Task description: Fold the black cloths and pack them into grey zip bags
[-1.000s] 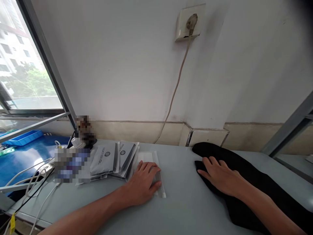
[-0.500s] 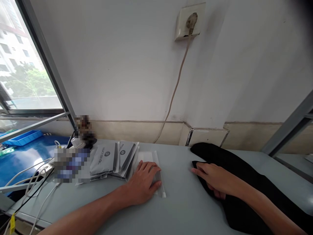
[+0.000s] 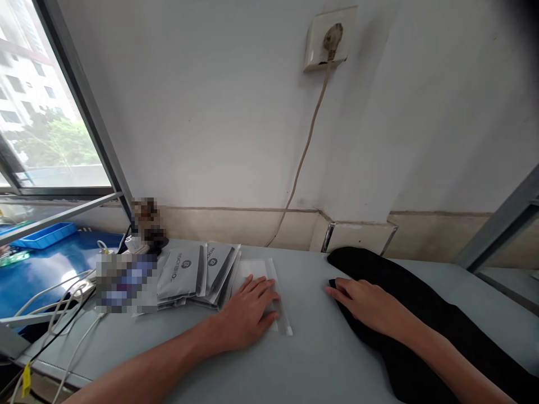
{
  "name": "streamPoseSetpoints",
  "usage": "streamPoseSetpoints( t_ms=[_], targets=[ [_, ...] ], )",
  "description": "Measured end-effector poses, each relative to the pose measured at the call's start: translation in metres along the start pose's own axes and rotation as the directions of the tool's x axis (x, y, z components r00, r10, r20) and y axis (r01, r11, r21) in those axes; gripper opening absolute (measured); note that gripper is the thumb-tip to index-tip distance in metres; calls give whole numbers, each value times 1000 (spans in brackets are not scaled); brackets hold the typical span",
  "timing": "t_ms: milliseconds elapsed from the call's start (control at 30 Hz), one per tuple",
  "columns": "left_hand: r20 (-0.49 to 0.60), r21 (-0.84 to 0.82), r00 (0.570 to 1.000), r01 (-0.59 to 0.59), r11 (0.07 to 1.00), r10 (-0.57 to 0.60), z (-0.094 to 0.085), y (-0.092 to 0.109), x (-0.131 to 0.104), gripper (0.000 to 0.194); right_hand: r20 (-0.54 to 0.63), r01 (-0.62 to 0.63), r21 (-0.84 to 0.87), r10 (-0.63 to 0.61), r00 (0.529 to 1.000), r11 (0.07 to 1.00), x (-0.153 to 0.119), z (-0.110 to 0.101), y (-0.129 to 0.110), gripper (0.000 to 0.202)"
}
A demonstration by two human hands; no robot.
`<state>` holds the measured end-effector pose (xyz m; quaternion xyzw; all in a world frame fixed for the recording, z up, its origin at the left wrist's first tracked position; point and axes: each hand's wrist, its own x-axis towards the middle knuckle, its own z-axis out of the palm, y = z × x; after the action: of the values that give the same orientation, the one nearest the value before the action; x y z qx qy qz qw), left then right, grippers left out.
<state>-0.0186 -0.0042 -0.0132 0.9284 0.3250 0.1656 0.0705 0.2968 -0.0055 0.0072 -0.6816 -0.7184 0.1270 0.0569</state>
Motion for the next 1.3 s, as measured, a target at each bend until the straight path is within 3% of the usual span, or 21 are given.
streamPoseSetpoints(
  t_ms=[133, 200, 267, 367, 433, 533, 600, 800, 1033, 1167, 1300],
  targets=[
    [-117, 178, 993, 14, 984, 7, -16, -2, 8, 22, -70, 58, -36, -60, 996, 998, 0, 5, -6, 41],
    [-168, 285, 984, 109, 952, -62, -31, -7, 12, 25, -100, 84, -16, -85, 991, 996, 0, 6, -9, 40],
    [-240, 412, 952, 276, 868, -189, -48, -17, 12, 29, -132, 96, -2, -95, 987, 995, -1, 7, -12, 39],
    [-364, 543, 835, 550, 635, -412, -69, -41, 5, 38, -124, 97, 1, -96, 988, 995, -1, 8, -15, 40],
    [-361, 576, 753, 643, 504, -550, -77, -58, -2, 45, -88, 101, 12, -99, 991, 995, -1, 8, -16, 41],
    [-243, 591, 656, 685, 427, -715, -78, -75, -9, 60, -57, 97, 32, -95, 994, 995, -1, 8, -17, 39],
    [-169, 584, 621, 689, 430, -765, -77, -78, -9, 63, -48, 88, 35, -87, 995, 995, -1, 8, -17, 39],
    [-56, 548, 657, 650, 527, -752, -83, -77, -4, 35, -42, 88, 22, -87, 995, 996, 1, 10, -14, 38],
    [-71, 539, 672, 647, 538, -737, -91, -75, -4, 37, -38, 103, 34, -102, 994, 994, 0, 9, -14, 37],
    [-14, 553, 673, 622, 555, -739, -90, -70, -2, 26, -21, 94, 35, -94, 995, 995, -1, 7, -17, 38],
    [9, 565, 672, 607, 558, -740, -90, -63, 0, 31, -21, 91, 36, -90, 996, 995, -2, 7, -17, 36]
  ],
)
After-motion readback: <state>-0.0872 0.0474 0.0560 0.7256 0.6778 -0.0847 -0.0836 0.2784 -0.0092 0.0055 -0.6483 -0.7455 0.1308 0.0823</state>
